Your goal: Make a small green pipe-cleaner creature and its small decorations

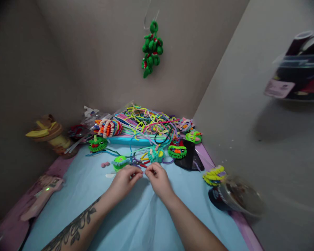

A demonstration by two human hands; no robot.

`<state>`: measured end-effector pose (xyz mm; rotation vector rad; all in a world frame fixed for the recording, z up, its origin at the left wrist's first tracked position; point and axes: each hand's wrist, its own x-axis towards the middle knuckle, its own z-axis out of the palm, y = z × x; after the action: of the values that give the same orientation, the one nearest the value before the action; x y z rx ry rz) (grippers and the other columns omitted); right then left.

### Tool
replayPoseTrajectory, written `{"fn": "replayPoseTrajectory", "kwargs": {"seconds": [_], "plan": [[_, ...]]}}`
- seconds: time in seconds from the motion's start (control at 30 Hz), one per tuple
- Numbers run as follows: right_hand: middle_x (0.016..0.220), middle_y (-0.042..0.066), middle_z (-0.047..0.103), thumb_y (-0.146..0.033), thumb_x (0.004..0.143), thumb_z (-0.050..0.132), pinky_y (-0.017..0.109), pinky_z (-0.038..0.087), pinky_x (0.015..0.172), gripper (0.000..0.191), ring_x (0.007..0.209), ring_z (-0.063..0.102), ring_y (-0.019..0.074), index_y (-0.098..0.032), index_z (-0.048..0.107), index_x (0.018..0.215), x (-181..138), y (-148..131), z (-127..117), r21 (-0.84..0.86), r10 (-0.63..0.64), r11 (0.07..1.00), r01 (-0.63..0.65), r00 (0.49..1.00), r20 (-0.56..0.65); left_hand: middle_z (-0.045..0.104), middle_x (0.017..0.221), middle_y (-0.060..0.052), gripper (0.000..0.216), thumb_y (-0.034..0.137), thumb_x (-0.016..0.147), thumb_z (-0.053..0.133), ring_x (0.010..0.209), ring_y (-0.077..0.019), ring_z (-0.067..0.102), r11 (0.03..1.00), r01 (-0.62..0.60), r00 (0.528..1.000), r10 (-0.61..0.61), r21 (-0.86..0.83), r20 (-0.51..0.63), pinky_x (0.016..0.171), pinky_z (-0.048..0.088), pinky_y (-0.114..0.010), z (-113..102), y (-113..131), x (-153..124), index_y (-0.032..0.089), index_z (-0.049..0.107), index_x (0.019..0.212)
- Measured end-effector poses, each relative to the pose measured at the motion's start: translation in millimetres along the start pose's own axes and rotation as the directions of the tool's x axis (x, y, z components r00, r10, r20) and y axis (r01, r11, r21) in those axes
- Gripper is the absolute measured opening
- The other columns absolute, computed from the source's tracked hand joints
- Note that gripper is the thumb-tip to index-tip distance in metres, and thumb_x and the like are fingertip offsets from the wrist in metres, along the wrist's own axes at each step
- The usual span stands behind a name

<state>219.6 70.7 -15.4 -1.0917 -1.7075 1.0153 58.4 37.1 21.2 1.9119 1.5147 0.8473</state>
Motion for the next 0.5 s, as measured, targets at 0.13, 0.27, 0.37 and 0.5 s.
{"fn": "replayPoseTrajectory", "kwargs": {"seconds": [0.13,0.27,0.37,0.5], "plan": [[0.065,-0.002,0.049,-0.029,0.076,0.061,0.023,0.037,0.058,0.016,0.062,0.046,0.0127,-0.018,0.055,0.067,-0.8,-2.3,4.9,0.36,0.154,0.924,-0.125,0.987,-0.053,0.064,0.068,-0.002,0.02,0.031,0.074,0.065,0.06,-0.0126,0.055,0.816,0.213,0.974,-0.22,-0.537,0.052,0.057,0.04,-0.023,13.0,-2.8,4.2,0.012,0.063,0.08],[0.064,-0.002,0.045,-0.034,0.072,0.064,0.023,0.038,0.055,0.021,0.059,0.043,0.0124,-0.019,0.049,0.066,-1.9,-4.5,13.0,0.609,0.194,0.778,-0.155,0.981,0.002,0.064,0.068,-0.003,0.031,0.038,0.067,0.073,0.06,-0.011,0.054,0.571,0.245,0.964,-0.229,-0.783,0.134,0.059,0.04,-0.023,25.5,-2.9,6.3,0.011,0.063,0.078],[0.069,0.0,0.046,-0.036,0.068,0.067,0.026,0.042,0.058,0.027,0.061,0.045,0.0133,-0.02,0.045,0.065,-2.5,-4.2,18.5,0.701,0.2,0.69,-0.18,0.978,0.054,0.063,0.069,-0.003,0.029,0.037,0.068,0.072,0.063,-0.0112,0.054,0.559,0.22,0.97,-0.21,-0.8,0.12,0.063,0.041,-0.023,30.0,-2.4,6.1,0.011,0.062,0.075],[0.076,0.003,0.053,-0.038,0.068,0.069,0.03,0.046,0.064,0.028,0.068,0.053,0.0163,-0.02,0.047,0.066,-2.4,-1.1,20.3,0.74,0.224,0.634,-0.223,0.969,0.1,0.061,0.068,-0.001,0.022,0.033,0.074,0.065,0.062,-0.0117,0.053,0.716,0.161,0.983,-0.176,-0.679,0.048,0.061,0.039,-0.023,28.2,-2.8,5.7,0.012,0.061,0.074]]}}
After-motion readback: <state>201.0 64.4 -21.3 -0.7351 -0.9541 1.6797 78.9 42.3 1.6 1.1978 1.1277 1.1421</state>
